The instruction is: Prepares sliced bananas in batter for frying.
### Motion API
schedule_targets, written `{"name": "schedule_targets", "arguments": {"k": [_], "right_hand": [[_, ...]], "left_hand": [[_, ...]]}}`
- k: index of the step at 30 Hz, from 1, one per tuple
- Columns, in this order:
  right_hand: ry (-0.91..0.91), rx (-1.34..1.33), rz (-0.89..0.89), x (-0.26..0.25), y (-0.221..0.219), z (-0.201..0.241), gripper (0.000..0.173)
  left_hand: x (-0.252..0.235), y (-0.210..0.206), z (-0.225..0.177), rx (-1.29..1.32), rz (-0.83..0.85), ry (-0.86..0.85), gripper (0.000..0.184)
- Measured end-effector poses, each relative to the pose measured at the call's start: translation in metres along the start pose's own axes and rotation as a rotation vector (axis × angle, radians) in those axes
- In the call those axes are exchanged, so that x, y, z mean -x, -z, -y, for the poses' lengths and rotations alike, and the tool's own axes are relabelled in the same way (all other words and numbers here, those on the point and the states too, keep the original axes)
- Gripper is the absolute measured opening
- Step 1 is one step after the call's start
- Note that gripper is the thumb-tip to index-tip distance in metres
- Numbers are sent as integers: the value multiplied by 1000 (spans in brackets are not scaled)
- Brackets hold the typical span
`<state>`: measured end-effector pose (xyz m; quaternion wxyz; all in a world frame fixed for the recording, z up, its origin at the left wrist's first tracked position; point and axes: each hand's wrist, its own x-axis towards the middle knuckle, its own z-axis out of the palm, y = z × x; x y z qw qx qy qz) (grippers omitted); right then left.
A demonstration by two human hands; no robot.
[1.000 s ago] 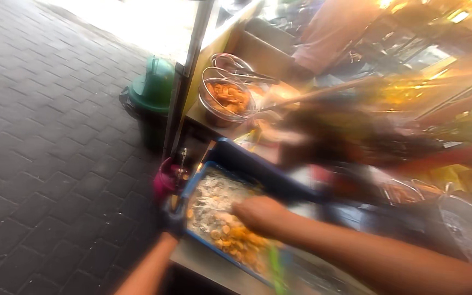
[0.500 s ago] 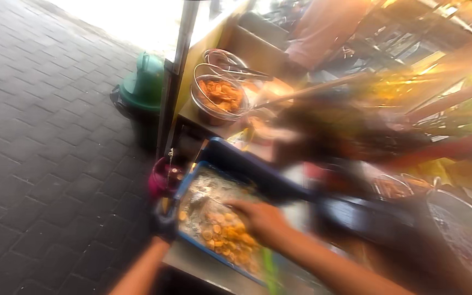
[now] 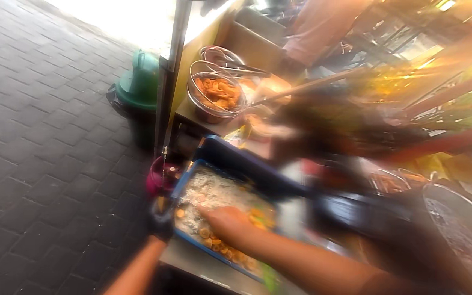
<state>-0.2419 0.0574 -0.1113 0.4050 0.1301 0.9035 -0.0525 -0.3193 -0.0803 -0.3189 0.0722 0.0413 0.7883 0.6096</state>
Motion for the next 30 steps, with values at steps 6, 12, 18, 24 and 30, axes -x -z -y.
{"name": "schedule_targets", "arguments": {"k": [6,12,18,24,30], "right_hand": [[74,87,-1,-23,7,-2,40],[163,206,21,-12,31,-15,36],[139,206,31,24,37,-38,54],[135,95,-39,77,20,-88,56],[167,-302,-236,99,-11,-146,28]], "left_hand": [[0,14,-48,48,157,264,28],[-4,8,-3,12,84,48,31],[8,1,-21,23,-14,-87,25],[32,19,-147,-60,124,342,35],[19,10,-84,11,79,209,33]]}}
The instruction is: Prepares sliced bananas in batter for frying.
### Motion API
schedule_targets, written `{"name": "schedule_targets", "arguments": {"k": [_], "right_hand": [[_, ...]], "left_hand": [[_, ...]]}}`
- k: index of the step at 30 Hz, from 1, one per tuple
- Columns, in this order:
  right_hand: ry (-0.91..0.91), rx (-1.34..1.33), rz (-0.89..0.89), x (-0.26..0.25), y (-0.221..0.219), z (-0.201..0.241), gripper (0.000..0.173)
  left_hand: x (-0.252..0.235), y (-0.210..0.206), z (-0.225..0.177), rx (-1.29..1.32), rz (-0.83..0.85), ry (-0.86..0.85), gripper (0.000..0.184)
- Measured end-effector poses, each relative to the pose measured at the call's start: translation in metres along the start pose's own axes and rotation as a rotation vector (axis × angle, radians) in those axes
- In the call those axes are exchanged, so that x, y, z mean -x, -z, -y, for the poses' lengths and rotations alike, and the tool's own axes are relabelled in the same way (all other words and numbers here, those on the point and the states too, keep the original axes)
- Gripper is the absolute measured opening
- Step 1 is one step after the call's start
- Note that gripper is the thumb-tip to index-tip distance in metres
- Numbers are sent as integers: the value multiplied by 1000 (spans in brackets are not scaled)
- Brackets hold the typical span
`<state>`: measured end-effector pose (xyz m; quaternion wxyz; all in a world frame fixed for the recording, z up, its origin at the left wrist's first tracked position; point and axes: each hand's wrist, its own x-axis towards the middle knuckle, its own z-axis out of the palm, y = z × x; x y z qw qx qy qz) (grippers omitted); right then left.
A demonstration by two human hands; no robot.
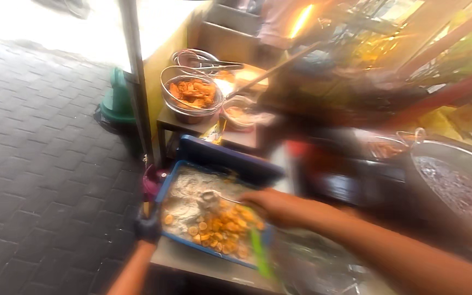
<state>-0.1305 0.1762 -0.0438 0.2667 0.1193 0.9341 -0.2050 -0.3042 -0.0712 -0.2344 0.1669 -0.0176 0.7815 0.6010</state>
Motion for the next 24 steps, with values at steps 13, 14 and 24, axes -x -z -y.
{"name": "schedule_targets", "arguments": {"k": [13,14,24], "right_hand": [[-404,110,-22,-30,-3,16,18],[-405,135,2,-31,6,27,17],[-234,167,136,-99,-26,38,24]], "left_hand": [[10,-2,-9,-153,11,-107,28],[17,-3,-24,-176,24,-59,28],[-4,-3,13,-98,-22,-41,33]]}}
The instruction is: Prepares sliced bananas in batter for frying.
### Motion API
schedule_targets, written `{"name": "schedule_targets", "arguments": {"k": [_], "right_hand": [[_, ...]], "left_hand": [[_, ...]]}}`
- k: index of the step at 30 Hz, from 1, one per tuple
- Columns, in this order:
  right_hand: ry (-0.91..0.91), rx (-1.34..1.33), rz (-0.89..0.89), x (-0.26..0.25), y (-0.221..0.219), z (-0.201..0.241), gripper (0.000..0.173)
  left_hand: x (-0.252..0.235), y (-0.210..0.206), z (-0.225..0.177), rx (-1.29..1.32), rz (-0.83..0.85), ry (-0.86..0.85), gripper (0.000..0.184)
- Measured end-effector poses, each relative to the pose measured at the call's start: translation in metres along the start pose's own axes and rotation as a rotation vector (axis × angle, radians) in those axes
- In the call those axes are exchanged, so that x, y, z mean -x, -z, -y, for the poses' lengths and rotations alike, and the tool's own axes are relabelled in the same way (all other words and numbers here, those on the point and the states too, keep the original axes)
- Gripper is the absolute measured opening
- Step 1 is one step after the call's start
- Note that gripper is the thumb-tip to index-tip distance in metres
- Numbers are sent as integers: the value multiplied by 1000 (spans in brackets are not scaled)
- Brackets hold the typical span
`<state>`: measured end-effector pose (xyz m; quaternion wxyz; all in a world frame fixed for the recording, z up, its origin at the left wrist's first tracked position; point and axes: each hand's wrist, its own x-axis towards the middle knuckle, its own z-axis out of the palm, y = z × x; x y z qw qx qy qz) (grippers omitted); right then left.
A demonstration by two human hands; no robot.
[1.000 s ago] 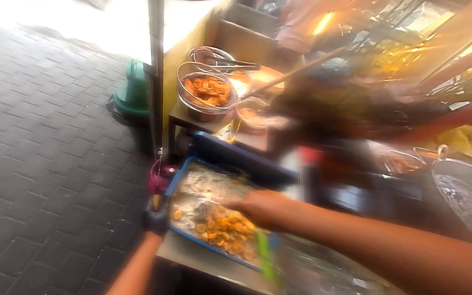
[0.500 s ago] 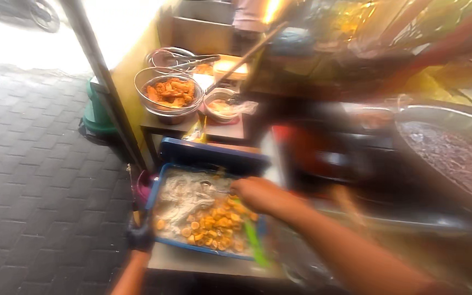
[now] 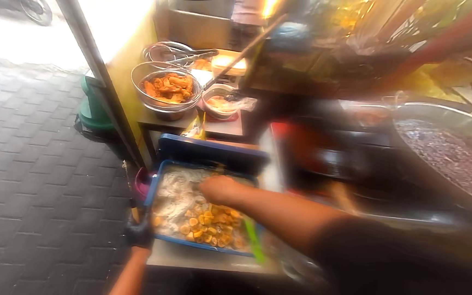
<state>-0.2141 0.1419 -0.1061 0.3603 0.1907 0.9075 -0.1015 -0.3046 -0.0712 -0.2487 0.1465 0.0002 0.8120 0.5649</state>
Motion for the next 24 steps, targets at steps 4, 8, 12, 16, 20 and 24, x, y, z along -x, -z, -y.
{"name": "schedule_targets", "arguments": {"k": [4,8,12,16,20,24], "right_hand": [[7,38,-21,-1,-18,2,19],[30,208,7,23,11,8,16],[5,343,16,66,43,10,12],[13,358,-81,110,78,5,10],[-11,339,-160,135,100,8,12],[-141,247,-88,91,59,6,13]], "left_hand": [[3,1,-6,-18,14,12,32],[4,3,-12,-4,9,18,27],[23,3,-29,-16,-7,-97,26],[23,9,-44,-101,46,33,34],[36,11,-63,-84,58,43,31],[46,12,-75,-91,38,59,31]]}}
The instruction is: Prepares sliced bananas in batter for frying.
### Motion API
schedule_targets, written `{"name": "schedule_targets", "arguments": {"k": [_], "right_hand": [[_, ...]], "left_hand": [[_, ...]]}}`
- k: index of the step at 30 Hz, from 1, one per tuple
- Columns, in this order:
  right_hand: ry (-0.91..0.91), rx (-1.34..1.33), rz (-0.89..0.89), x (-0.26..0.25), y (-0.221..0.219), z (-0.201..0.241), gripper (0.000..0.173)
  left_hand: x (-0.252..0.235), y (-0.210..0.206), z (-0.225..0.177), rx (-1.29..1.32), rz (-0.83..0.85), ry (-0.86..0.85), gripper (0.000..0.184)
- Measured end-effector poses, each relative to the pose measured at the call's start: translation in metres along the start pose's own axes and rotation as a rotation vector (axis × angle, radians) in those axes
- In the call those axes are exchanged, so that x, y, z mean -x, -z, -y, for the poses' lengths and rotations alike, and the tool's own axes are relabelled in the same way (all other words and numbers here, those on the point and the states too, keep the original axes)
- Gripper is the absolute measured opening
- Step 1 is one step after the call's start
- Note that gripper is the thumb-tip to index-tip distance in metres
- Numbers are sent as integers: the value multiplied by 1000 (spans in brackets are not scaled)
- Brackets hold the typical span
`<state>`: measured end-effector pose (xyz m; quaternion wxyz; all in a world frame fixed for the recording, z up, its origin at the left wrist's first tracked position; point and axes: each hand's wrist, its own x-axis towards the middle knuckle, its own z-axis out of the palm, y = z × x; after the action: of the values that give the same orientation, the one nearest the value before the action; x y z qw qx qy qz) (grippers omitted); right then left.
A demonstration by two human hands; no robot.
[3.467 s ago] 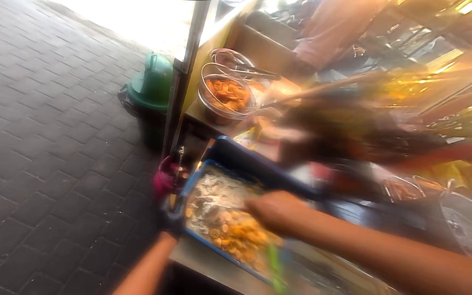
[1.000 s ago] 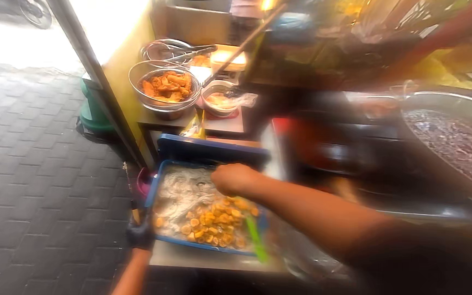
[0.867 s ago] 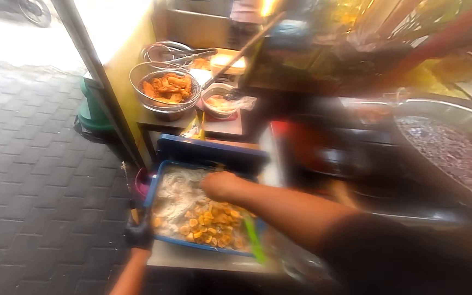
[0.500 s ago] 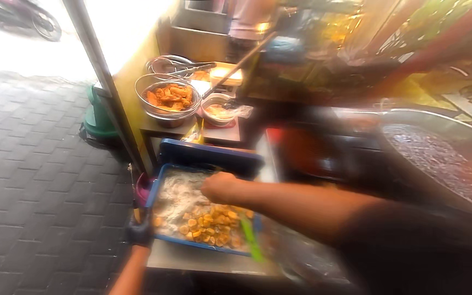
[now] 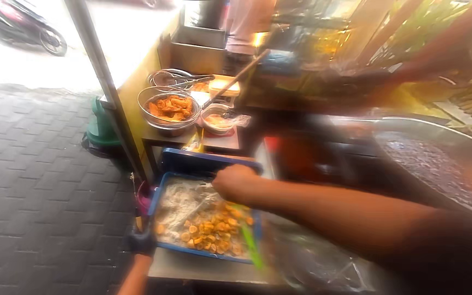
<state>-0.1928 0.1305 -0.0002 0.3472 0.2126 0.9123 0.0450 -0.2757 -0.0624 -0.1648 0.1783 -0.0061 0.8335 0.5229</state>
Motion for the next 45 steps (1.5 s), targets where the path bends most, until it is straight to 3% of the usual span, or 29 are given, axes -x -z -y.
{"name": "schedule_targets", "arguments": {"k": [3,7,9,11,13,14,15,18,19,21,25,28,30,33,37,39,41,45], "right_hand": [[6,-115,40,-44,-51,2,16],[81,-208,7,-51,-81,-13,15],[86,-326,-168,-38,-99,-36,18],[19,-502,-448,-2,-121,-61,34],[-100,-738,-753,46,-158,-77,32],[-178,-878,-816,67,-186,-79,27],[-274,-1055,-735,85,-219,-76,28],[-535,-1544,-159,112,-306,-47,50],[-610,-1651,-56,110,-322,-33,56],[-715,-1798,-45,96,-342,-11,59],[-841,-2069,-225,53,-360,9,54],[-842,-2219,-252,38,-365,10,53],[-831,-2310,-292,38,-365,11,49],[-807,-2281,-377,56,-365,14,47],[-712,-1892,-467,111,-343,13,48],[-623,-1647,-553,139,-325,9,39],[-525,-1418,-598,157,-310,2,44],[-325,-1191,-640,159,-259,-8,51]], "left_hand": [[-26,-10,38,16,-46,-75,28],[-27,-9,41,8,-9,-34,32],[-36,-13,56,47,-25,-103,31],[-30,-17,56,85,-40,-155,33],[-22,-16,42,119,-35,-78,30],[-19,-13,32,138,-15,-18,30],[-24,-14,36,156,-27,-30,27],[-33,-15,55,177,-23,-133,26],[-33,-16,54,154,-23,-138,27],[-17,-13,25,95,-9,-21,29],[-18,-14,36,64,-55,-126,27],[-3,-7,12,-5,-6,-38,29],[-8,-7,18,-40,-2,-42,31],[-24,-4,38,-97,21,-98,40],[-58,7,98,-250,14,-314,53],[-42,26,84,-370,131,-308,55],[-29,40,77,-467,148,-348,56],[-40,56,119,-454,75,-566,58]]}}
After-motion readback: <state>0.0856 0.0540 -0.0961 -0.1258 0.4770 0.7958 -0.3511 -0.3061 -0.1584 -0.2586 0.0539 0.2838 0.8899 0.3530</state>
